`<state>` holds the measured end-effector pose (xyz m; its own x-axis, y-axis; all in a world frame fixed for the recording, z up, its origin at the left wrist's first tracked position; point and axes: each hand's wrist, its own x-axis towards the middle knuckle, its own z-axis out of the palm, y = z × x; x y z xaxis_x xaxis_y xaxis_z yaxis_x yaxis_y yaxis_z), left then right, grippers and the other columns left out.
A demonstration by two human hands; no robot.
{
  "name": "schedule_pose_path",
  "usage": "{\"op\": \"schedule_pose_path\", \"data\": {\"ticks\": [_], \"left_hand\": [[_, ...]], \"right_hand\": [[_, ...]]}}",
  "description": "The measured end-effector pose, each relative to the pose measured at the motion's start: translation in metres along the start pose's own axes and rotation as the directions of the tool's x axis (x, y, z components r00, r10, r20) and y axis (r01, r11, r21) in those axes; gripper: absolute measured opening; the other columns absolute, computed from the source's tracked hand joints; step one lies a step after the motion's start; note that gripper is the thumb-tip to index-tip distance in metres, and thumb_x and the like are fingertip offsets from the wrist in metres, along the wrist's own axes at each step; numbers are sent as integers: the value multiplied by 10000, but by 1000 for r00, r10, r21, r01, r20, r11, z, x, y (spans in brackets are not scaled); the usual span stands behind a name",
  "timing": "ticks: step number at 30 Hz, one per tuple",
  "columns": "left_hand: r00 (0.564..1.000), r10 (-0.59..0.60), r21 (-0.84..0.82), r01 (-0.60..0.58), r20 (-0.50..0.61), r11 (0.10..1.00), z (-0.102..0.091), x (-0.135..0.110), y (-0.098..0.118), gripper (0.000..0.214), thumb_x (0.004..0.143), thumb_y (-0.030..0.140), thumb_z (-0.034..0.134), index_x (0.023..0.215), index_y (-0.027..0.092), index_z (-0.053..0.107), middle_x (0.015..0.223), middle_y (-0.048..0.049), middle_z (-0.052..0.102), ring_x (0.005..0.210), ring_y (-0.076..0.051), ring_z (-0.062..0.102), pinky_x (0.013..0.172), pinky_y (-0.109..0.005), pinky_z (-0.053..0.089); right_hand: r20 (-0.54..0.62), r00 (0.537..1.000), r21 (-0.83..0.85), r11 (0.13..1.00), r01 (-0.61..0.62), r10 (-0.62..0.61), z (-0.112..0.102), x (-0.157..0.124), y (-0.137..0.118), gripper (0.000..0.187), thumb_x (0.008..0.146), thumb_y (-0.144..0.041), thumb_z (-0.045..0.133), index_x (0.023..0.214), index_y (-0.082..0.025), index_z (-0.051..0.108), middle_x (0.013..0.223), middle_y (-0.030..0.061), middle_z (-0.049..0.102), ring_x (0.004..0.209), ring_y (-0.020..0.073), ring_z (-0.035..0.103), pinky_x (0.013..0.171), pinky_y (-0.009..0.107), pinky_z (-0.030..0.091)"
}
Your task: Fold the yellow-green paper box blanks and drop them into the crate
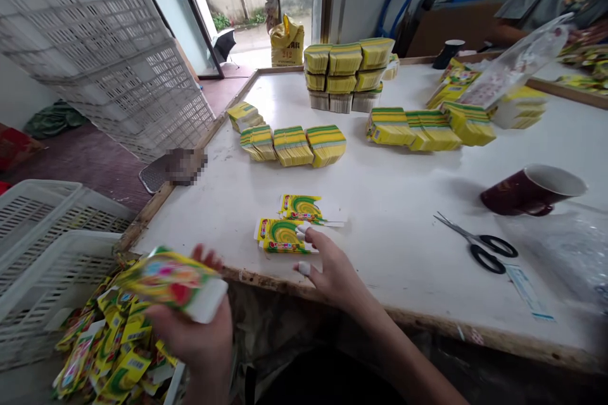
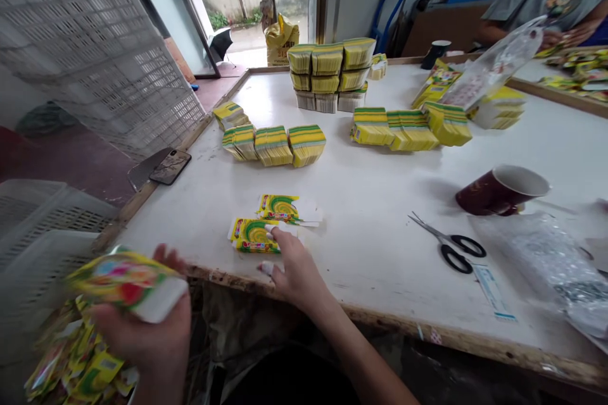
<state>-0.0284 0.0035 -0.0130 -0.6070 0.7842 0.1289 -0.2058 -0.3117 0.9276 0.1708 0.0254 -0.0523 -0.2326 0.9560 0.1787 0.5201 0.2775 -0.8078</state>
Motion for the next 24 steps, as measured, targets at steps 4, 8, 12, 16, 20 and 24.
{"op": "schedule_pose_path", "data": {"ticks": [4,8,12,16,20,24], "left_hand": [[921,-354,-198,321,-161,926,-6,14,-1,531,855,681,434,1000,194,589,1178,-130,614,1183,-239,584,1008,-380,480],[842,-525,-196,499,-120,845,1,2,-16,428,858,576,536,1051,197,586,1155,-106,611,1058,-200,608,909,-350,510],[833,-549,-178,532,-67,828,8,-10,-26,366,863,535,558,1025,214,626,1091,-76,637,975,-184,613,822,-317,507],[823,-567,-172,554,-32,815,9,-13,-29,299,861,447,599,1036,212,659,1074,-66,660,927,-169,624,773,-293,507],[818,-575,-163,566,-13,808,7,-17,-31,274,861,385,623,1058,201,671,1060,-65,671,901,-160,633,751,-278,502],[836,-548,-171,537,-21,826,8,-23,-32,310,852,468,629,1022,213,672,1058,-50,671,942,-164,629,821,-304,493]], "right_hand": [[-15,998,-227,972,-65,64,9,17,10,485,803,-33,579,1277,-119,521,1152,179,633,1085,318,558,952,496,472],[-2,997,-305,949,-73,76,20,20,13,505,784,42,470,1254,-127,543,1050,145,640,998,293,546,900,456,483],[-12,997,-330,940,-81,82,21,17,13,577,763,52,443,1305,-141,486,1112,143,603,1023,286,523,904,439,478],[4,997,-328,942,-68,73,20,19,12,578,733,73,421,1267,-127,515,1095,150,618,995,291,530,900,441,478],[-34,996,-280,956,-83,77,20,21,10,584,703,71,435,1250,-117,514,1114,169,599,1029,301,516,916,458,464],[-86,993,-155,984,-88,75,18,14,3,635,697,46,444,1305,-133,413,1143,156,581,1034,286,542,896,463,473]]}}
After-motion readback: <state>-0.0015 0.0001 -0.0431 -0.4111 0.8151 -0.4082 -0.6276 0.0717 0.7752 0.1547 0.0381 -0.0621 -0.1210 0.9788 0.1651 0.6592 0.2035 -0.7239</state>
